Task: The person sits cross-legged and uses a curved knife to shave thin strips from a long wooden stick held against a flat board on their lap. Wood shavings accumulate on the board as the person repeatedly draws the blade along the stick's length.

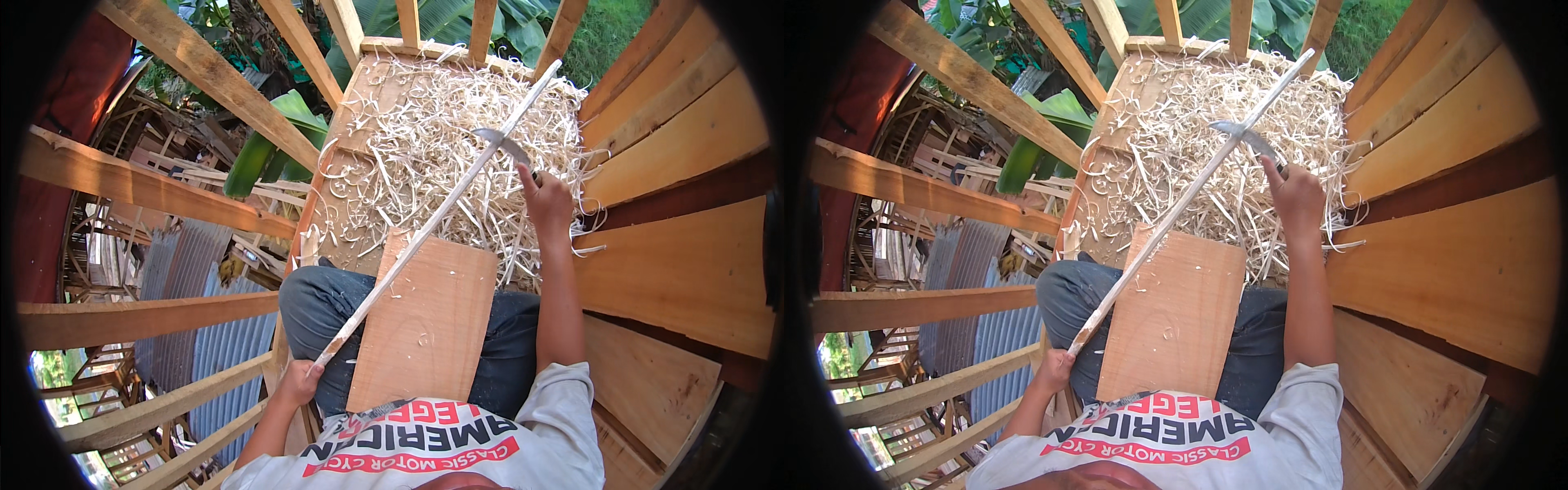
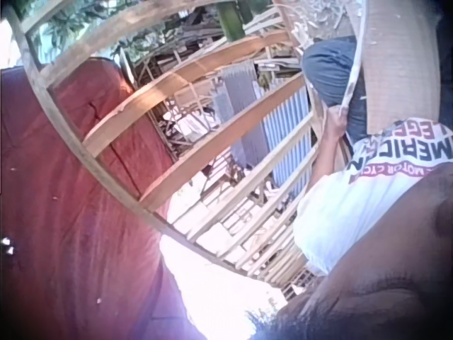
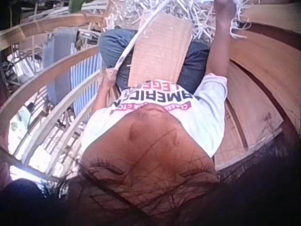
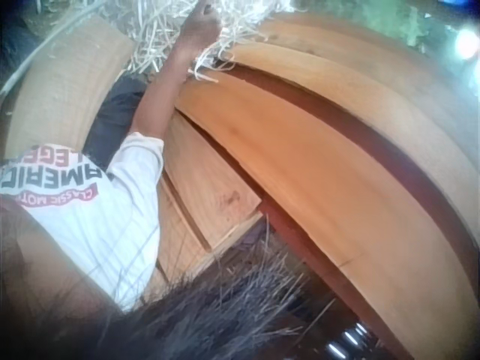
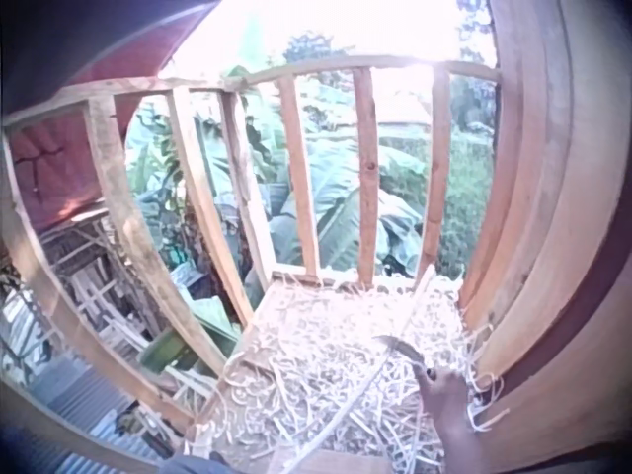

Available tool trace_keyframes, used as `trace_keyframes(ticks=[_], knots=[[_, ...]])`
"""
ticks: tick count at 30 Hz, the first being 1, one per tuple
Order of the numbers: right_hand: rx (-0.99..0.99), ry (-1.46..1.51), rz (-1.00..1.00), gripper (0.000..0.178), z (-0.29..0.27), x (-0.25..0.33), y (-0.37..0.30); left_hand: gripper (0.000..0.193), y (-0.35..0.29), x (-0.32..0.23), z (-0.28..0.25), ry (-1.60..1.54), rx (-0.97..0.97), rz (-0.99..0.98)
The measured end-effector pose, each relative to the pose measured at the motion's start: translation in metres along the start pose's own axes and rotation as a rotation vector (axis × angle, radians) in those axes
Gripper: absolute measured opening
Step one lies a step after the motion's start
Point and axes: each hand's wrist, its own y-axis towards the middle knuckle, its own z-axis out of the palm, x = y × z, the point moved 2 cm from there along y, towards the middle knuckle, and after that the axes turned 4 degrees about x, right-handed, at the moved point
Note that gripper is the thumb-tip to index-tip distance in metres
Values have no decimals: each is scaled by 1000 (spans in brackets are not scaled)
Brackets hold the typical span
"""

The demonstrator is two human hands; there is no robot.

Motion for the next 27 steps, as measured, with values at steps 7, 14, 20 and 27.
trace_keyframes(ticks=[7, 14, 20, 27], knots=[[-30, 347, 375, 74, -26, -77, 40, 71, -1, 9, 3, -30, -10, 18], [195, 287, -100, 57, -29, 25, -57, 68, -11, -9, 20, 190, -180, 20], [375, 104, -189, 57, -24, 58, -92, 48, -12, -15, 32, 427, -296, 47], [282, -92, -90, 64, -14, 34, -52, 47, -12, -18, 32, 407, -314, 42]])
